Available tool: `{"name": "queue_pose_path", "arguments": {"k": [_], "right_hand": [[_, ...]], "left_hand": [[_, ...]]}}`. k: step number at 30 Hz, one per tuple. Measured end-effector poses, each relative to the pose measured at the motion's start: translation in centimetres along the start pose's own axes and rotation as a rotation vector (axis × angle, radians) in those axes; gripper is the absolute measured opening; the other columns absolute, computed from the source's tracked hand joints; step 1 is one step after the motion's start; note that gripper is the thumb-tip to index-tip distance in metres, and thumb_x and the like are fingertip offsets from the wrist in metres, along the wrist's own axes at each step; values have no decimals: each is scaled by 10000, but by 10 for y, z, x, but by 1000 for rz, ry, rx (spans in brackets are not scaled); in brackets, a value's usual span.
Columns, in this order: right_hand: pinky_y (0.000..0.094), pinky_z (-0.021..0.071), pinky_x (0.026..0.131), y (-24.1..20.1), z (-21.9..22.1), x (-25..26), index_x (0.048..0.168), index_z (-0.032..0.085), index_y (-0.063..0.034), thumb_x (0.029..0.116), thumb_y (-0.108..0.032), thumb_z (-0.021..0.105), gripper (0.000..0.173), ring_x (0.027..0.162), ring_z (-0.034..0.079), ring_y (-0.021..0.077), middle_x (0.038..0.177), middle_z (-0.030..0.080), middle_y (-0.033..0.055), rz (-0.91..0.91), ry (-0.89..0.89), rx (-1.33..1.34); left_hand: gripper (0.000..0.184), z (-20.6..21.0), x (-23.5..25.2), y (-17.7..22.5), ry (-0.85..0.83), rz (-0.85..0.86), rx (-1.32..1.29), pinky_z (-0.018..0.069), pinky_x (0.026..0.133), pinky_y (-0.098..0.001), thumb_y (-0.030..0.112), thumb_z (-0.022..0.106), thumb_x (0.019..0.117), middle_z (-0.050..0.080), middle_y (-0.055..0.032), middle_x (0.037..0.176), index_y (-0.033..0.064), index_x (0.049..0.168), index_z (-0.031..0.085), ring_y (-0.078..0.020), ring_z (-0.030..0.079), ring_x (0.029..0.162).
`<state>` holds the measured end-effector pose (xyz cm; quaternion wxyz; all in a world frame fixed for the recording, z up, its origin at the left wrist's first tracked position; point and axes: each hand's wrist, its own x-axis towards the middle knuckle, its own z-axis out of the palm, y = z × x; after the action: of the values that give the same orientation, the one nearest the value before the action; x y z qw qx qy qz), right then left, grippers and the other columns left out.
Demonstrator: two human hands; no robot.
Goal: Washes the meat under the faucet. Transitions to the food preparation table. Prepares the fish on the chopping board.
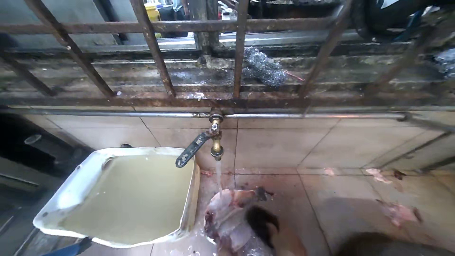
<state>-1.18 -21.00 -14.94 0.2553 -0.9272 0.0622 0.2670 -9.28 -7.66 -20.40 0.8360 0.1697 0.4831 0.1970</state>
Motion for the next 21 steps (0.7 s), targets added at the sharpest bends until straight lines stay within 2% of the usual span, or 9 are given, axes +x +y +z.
{"name": "queue_pose_path", "arguments": {"k": [3,5,7,9,11,13,17,19,21], "right_hand": [[650,438,1083,14,-23,6,1557,391,-24,973,-347,678,727,1345,505,496,1476,483,327,-146,142,-94],[621,481,1046,-9,-16,4,1505,522,-108,927,-366,700,657,1308,561,438,1442,557,254,-517,213,-152],[565,442,1127,-41,2,14,1448,607,-193,999,-342,609,473,1365,548,327,1453,604,120,-813,-49,-231],[576,455,1093,-74,11,31,1285,708,-138,1023,-303,557,345,1282,603,331,1320,679,128,-944,-334,-335],[606,513,956,-90,16,43,1076,745,-89,1006,-280,564,273,1105,670,352,1111,723,152,-1005,-477,-368],[622,526,885,-98,18,46,996,739,-65,995,-272,576,264,1022,683,365,1026,720,167,-1025,-513,-396],[642,528,861,-105,28,30,996,719,-14,1010,-256,548,297,1025,689,418,1039,720,209,-1097,-459,-530],[597,541,868,-94,28,35,964,720,-9,991,-230,571,268,994,700,384,996,724,192,-1124,-366,-405],[530,580,866,-76,16,45,984,736,-14,983,-224,586,258,950,725,320,969,738,162,-977,-160,-152]], "left_hand": [[336,8,-9,12,45,-6,83,597,723,-358,50,480,1029,607,-126,1075,56,1360,421,-182,664,867],[318,12,-16,17,49,0,158,573,766,-376,86,469,1051,601,-129,1088,33,1361,425,-183,639,887],[323,12,-25,29,43,45,260,587,743,-379,103,475,1054,610,-140,1062,0,1358,436,-185,654,855],[304,9,-29,44,1,99,317,599,719,-373,91,480,1039,622,-125,1018,-7,1325,447,-175,668,817],[327,4,-28,55,-34,136,345,604,726,-386,61,490,1025,627,-133,1017,-20,1339,442,-184,673,814],[323,1,-25,59,-56,163,383,612,723,-382,58,511,1018,639,-129,1007,-24,1326,455,-178,680,806],[346,2,-30,67,7,152,498,596,741,-400,71,575,1011,646,-181,1077,-45,1329,502,-218,669,863],[351,2,-33,69,20,139,493,592,751,-404,78,569,1011,648,-176,1084,-37,1338,509,-216,666,875],[335,-6,-28,67,-42,123,398,606,770,-415,67,522,1020,645,-150,1073,-19,1340,472,-211,682,882]]}}
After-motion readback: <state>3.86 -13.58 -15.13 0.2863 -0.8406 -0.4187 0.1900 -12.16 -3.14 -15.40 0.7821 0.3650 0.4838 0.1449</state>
